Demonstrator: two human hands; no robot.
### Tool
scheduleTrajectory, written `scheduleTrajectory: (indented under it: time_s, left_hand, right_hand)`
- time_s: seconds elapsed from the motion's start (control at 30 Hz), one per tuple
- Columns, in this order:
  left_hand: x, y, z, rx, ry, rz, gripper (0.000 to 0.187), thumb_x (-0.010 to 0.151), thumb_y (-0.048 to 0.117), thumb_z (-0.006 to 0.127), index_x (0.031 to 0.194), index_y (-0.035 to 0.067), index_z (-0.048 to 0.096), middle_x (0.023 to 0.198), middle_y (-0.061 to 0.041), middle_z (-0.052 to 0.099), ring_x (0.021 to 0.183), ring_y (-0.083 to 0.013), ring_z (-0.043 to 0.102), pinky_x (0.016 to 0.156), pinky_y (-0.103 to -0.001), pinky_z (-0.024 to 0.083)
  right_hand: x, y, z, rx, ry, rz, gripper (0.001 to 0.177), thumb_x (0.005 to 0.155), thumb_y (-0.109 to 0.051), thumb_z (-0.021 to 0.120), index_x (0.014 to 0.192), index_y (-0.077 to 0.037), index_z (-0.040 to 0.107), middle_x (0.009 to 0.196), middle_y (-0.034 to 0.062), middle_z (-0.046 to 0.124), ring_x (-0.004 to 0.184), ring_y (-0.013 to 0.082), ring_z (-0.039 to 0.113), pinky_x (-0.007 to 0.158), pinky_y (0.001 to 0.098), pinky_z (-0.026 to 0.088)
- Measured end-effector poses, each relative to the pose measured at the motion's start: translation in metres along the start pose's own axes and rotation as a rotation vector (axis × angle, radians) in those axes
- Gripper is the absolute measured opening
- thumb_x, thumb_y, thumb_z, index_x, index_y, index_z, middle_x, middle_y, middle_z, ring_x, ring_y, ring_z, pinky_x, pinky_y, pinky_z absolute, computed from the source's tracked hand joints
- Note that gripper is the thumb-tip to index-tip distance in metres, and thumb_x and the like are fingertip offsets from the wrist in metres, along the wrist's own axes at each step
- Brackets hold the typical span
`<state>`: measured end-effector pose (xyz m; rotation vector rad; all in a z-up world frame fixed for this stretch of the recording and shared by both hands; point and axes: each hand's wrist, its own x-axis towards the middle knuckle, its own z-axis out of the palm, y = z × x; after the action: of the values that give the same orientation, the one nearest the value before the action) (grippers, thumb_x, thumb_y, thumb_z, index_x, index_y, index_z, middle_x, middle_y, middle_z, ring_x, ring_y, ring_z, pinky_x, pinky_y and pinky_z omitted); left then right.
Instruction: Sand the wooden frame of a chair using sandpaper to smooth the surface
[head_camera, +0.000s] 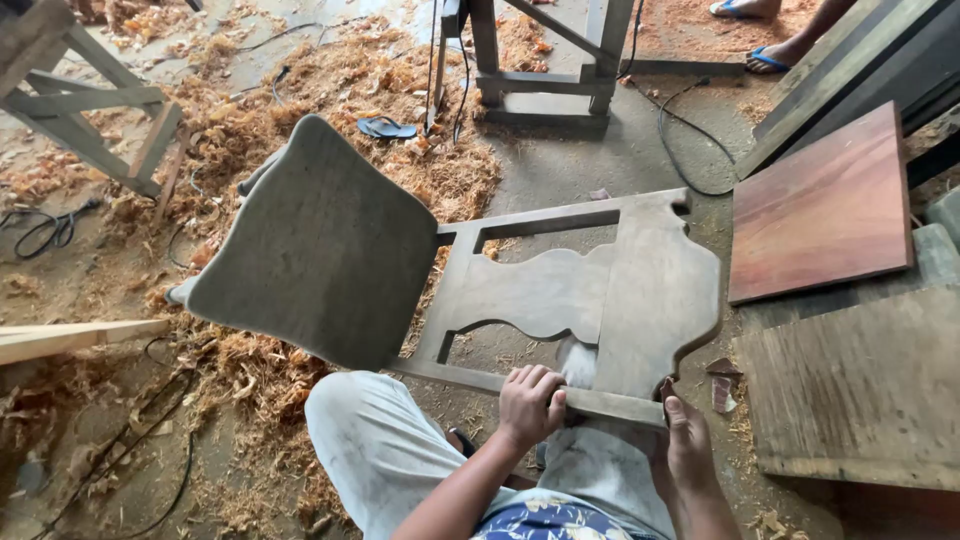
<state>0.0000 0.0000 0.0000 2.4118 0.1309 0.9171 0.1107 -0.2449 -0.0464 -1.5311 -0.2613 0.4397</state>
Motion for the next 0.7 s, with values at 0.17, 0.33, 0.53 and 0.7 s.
scheduleTrajectory:
  time_s: [0.17,0.33,0.53,0.7]
  left_hand:
    - [-0.002,-0.004,0.007,0.024,-0.010,0.001,0.033,0.099,0.033,0.045,0.091,0.010,0.067,0.087,-0.006,0.065,0.074,-0.0221,0.055,0.074,-0.036,0.042]
    - [0.000,-0.001,0.005,0.016,-0.003,0.001,0.033,0.098,0.033,0.046,0.091,0.009,0.067,0.088,-0.007,0.065,0.074,-0.0221,0.056,0.074,-0.035,0.042]
    - [0.000,-0.001,0.002,-0.002,0.021,0.012,0.035,0.101,0.033,0.043,0.090,0.008,0.064,0.085,-0.008,0.063,0.071,-0.0225,0.052,0.070,-0.036,0.039]
    - [0.002,0.000,0.001,0.017,0.012,0.020,0.030,0.101,0.033,0.046,0.090,0.011,0.063,0.087,-0.007,0.063,0.073,-0.0232,0.053,0.072,-0.037,0.041]
  right_hand:
    - [0.003,0.022,-0.001,0.384,0.042,0.082,0.041,0.109,-0.032,0.049,0.110,0.006,0.064,0.096,0.0185,0.066,0.079,0.0262,0.060,0.072,0.0404,0.050]
    - [-0.001,0.004,-0.006,-0.187,0.032,-0.085,0.049,0.105,-0.040,0.044,0.112,0.001,0.070,0.086,0.0133,0.069,0.077,0.0229,0.060,0.077,0.0366,0.046]
    - [0.021,0.070,-0.026,0.190,0.176,0.117,0.039,0.116,-0.020,0.043,0.123,0.011,0.066,0.108,0.0165,0.065,0.093,0.0209,0.056,0.084,0.0340,0.044]
    - [0.036,0.120,-0.053,0.104,0.139,0.017,0.041,0.119,-0.023,0.042,0.111,0.007,0.068,0.100,0.0105,0.063,0.087,0.0161,0.052,0.081,0.0305,0.042]
